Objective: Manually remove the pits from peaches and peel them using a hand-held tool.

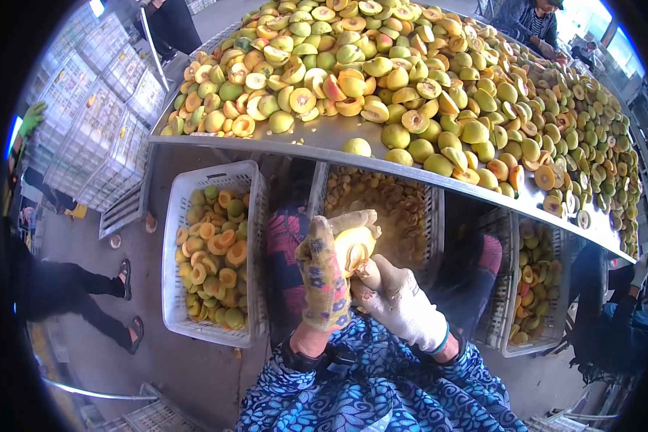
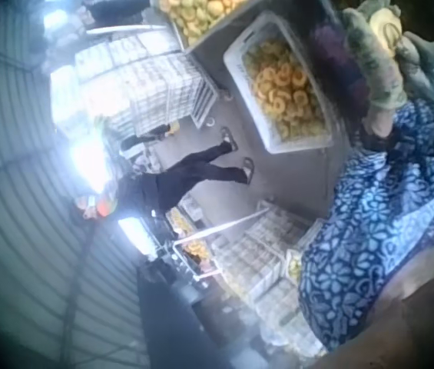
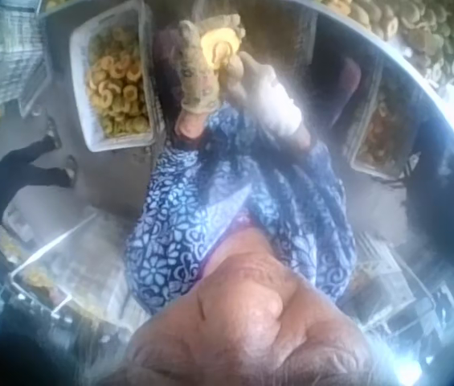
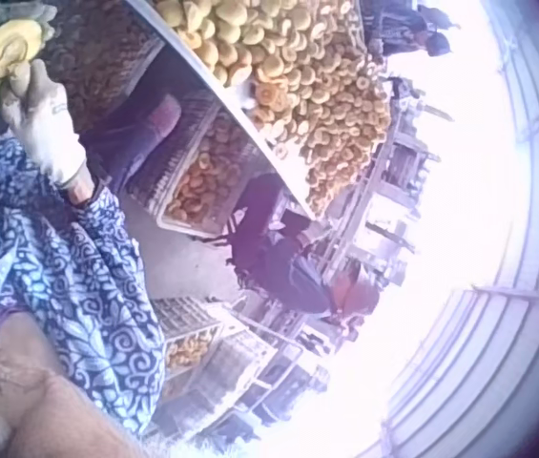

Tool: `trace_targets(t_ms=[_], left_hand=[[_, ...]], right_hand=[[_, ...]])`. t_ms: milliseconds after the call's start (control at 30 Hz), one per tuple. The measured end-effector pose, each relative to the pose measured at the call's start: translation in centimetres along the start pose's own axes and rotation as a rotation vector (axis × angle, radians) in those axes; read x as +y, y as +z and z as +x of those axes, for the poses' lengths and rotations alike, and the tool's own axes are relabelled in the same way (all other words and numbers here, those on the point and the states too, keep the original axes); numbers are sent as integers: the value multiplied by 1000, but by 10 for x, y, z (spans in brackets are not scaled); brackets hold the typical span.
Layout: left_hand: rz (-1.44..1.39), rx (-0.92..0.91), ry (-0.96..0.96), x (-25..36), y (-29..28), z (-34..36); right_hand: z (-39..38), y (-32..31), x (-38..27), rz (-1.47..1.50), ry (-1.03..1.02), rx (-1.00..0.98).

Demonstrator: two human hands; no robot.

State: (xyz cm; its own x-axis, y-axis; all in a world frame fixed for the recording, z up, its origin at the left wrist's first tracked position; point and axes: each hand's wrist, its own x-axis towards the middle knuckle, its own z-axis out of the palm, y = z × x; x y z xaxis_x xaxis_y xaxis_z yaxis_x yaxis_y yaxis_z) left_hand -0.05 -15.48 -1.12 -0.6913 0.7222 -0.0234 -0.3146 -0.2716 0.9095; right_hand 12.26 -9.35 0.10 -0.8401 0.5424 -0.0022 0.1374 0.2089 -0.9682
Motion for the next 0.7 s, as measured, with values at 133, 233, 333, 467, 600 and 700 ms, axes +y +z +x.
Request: trace_targets(t_ms=[133,233,333,467,600,700], left_hand=[[102,64,93,7,11,-7],[10,84,100,-3,16,-3],[126,17,88,-14,10,3],[440,-100,122,-10,-3,15],[804,-371,144,3,-9,32],[339,-527,-176,4,-11,23]], right_hand=[[-4,5,13,51,-34,-22],[0,3,21,117,107,-68],[1,-12,27,-13,-21,-110],[13,-30,22,-144,41,-305],[13,-35,52,-28,-34,-349],[9,-39,23,387,354,-334]])
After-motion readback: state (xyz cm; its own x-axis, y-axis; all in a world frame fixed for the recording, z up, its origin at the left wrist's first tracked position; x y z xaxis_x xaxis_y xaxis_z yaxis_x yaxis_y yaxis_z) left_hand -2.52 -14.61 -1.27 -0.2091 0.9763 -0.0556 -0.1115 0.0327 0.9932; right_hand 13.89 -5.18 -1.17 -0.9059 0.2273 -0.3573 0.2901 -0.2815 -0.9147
